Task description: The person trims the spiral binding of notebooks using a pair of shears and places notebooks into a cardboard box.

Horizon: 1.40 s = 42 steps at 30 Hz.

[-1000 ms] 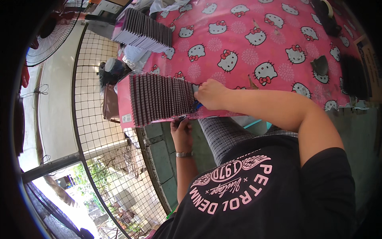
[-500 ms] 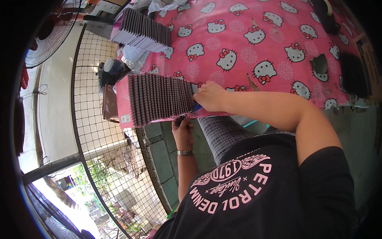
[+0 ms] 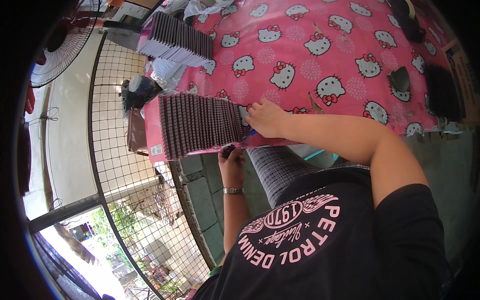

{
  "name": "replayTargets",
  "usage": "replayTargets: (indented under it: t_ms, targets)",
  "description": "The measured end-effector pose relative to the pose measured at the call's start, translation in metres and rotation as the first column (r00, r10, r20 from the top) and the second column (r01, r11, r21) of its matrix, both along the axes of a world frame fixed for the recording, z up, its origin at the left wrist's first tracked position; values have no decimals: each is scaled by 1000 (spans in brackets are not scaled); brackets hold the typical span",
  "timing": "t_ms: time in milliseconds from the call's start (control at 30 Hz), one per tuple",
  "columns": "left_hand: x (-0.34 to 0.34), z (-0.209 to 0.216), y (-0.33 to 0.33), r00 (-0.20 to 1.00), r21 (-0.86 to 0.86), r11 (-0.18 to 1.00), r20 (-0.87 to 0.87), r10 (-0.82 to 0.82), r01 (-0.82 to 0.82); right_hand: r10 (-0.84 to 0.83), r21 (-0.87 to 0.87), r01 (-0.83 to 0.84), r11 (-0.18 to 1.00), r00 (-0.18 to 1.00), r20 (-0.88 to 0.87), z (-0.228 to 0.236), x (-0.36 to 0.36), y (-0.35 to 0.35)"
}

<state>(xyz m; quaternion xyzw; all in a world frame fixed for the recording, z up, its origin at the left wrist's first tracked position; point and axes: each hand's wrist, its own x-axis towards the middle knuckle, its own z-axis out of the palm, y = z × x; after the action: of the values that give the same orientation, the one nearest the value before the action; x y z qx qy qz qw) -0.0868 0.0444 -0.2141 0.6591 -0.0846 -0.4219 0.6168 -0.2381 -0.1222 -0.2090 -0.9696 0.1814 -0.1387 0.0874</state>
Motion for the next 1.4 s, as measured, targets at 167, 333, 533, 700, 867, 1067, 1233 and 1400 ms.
replayTargets:
  t_ms: [167, 333, 533, 700, 867, 1067, 1233, 1400]
  targets:
    - [-6, -5, -3, 997, 51, 998, 58, -41, 38, 45, 21, -44, 999, 998, -47, -1, 14, 8]
    - [3, -15, 2, 998, 18, 1000, 67, -11, 10, 51, 256, 17, 967, 965, -257, 5, 15, 2]
    - [0, -14, 0, 996, 1, 999, -78, 48, -48, 52, -106, -36, 994, 986, 156, -20, 4, -1]
    - [-3, -22, -1, 995, 48, 998, 95, -33, 28, 118, 263, -30, 964, 938, -326, 2, 22, 5]
    - [1, -28, 2, 997, 33, 999, 70, 29, -31, -11, 92, 27, 995, 985, -171, -11, 7, 3]
    - [-5, -28, -4, 981, 70, 997, 191, -22, 9, 34, -117, -42, 992, 997, -67, -11, 18, 10]
    - [-7, -31, -4, 976, 70, 997, 218, -2, -14, 76, 214, -1, 977, 937, -342, -1, 20, 8]
    - [-14, -35, -4, 973, -11, 999, 225, 51, -50, 5, -229, -13, 973, 999, -35, -9, 8, 8]
